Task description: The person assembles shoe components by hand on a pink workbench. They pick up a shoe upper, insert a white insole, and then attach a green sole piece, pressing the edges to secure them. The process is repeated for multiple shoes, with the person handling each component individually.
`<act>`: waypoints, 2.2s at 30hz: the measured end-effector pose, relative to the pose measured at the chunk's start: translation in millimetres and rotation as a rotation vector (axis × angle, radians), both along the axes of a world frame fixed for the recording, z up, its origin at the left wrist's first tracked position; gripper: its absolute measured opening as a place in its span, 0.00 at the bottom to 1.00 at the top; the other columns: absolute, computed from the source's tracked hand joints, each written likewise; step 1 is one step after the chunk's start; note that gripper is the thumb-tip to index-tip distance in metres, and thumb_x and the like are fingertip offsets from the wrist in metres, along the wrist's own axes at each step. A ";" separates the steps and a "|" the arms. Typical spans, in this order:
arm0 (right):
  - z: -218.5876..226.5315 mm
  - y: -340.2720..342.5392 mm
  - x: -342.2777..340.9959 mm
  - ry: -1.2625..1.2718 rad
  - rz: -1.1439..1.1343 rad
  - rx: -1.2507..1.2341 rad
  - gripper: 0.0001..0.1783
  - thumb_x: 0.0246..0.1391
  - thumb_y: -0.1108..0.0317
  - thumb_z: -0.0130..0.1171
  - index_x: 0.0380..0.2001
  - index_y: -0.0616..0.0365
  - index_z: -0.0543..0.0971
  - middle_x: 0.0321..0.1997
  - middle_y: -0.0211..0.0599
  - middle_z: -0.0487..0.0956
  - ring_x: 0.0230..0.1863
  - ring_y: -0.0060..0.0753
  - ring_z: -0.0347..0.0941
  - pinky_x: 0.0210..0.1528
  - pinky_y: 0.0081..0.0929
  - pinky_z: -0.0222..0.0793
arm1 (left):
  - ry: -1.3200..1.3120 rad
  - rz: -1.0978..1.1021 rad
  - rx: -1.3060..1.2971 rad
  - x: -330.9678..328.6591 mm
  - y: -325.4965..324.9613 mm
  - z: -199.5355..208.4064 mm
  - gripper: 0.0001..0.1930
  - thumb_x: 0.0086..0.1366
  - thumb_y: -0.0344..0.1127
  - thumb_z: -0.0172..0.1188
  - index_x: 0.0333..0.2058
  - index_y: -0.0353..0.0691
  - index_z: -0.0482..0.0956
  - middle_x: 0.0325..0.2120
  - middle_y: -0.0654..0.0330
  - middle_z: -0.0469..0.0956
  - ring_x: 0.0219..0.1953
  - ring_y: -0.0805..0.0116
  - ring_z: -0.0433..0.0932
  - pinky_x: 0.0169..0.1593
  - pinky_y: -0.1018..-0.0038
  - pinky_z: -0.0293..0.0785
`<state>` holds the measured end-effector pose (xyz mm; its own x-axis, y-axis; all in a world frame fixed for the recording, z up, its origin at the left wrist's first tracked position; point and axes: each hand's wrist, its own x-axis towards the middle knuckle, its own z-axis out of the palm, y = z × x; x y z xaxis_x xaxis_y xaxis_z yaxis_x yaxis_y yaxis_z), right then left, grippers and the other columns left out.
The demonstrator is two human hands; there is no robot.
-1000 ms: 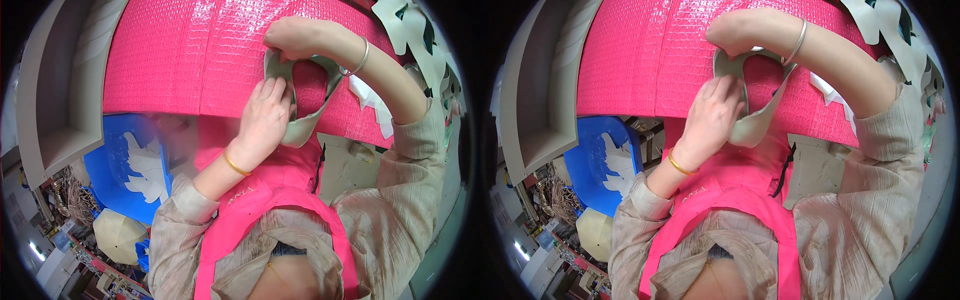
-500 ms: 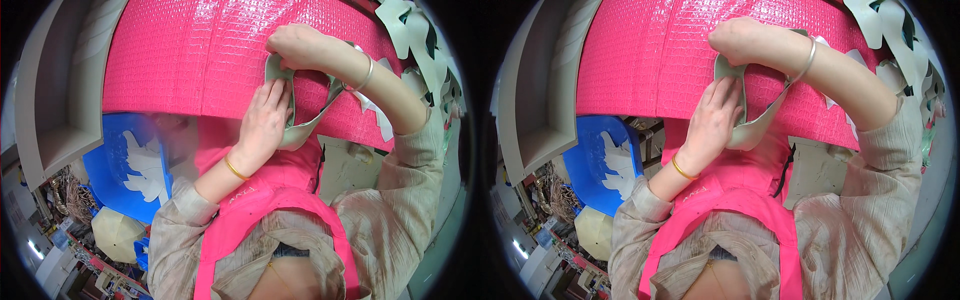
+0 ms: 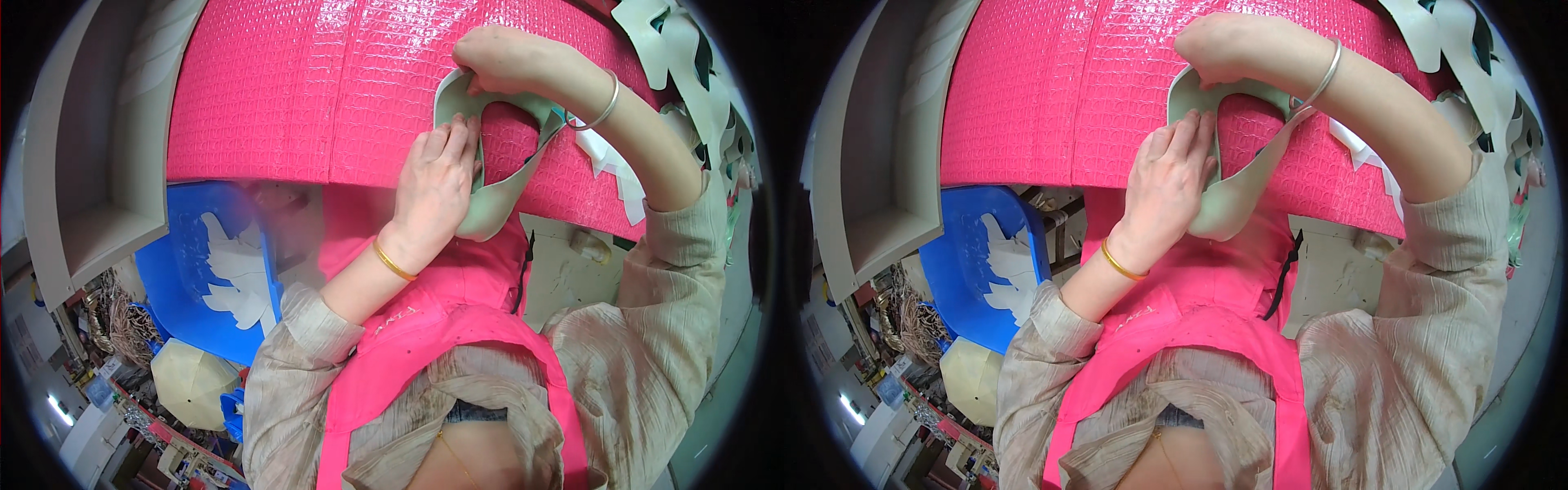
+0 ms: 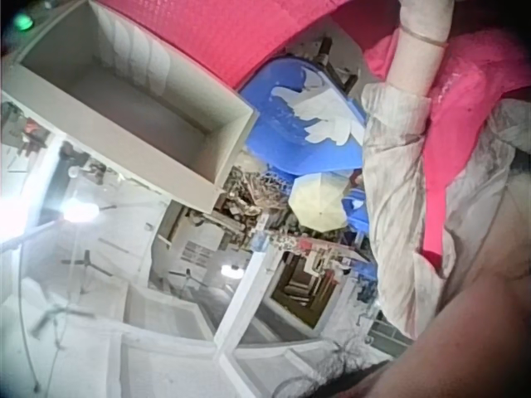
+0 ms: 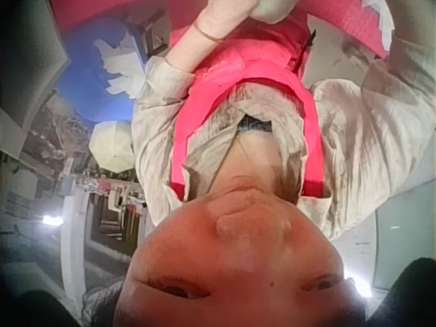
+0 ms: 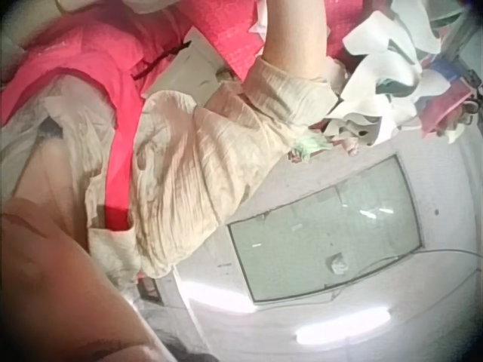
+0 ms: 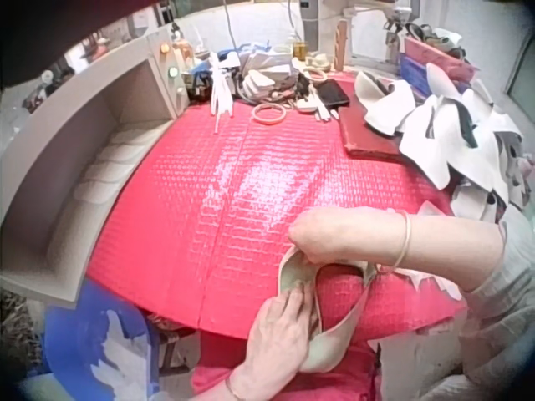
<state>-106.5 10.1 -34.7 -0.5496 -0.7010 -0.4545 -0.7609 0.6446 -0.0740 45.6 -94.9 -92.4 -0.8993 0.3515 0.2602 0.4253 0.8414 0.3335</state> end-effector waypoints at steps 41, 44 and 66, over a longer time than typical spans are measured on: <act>-0.4 49.2 -27.0 -0.239 -0.291 0.001 0.22 0.40 0.61 0.62 0.37 0.65 0.73 0.31 0.46 0.76 0.33 0.37 0.73 0.36 0.29 0.67 | 0.164 -0.208 0.094 -58.8 4.9 -14.8 0.18 0.53 0.37 0.56 0.43 0.39 0.72 0.35 0.61 0.69 0.44 0.65 0.67 0.47 0.71 0.68; 0.8 54.0 -26.8 -0.270 -0.373 0.008 0.24 0.38 0.60 0.63 0.38 0.65 0.73 0.30 0.44 0.75 0.32 0.34 0.72 0.35 0.28 0.66 | 0.125 -0.228 0.182 -62.8 2.1 -15.5 0.17 0.52 0.36 0.56 0.41 0.38 0.72 0.34 0.61 0.69 0.43 0.64 0.68 0.47 0.71 0.67; 10.4 6.7 -2.2 -0.101 -0.102 -0.114 0.16 0.28 0.68 0.63 0.27 0.65 0.78 0.22 0.52 0.75 0.24 0.45 0.73 0.29 0.33 0.69 | -0.183 -0.471 0.485 6.9 62.3 28.5 0.11 0.54 0.39 0.55 0.20 0.37 0.74 0.24 0.55 0.72 0.32 0.61 0.71 0.40 0.64 0.67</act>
<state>-108.7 16.7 -24.3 -0.5765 -0.6939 -0.4314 -0.6767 0.7014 -0.2238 52.5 -32.6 -63.8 -0.7242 0.5970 0.3450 0.6090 0.3192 0.7261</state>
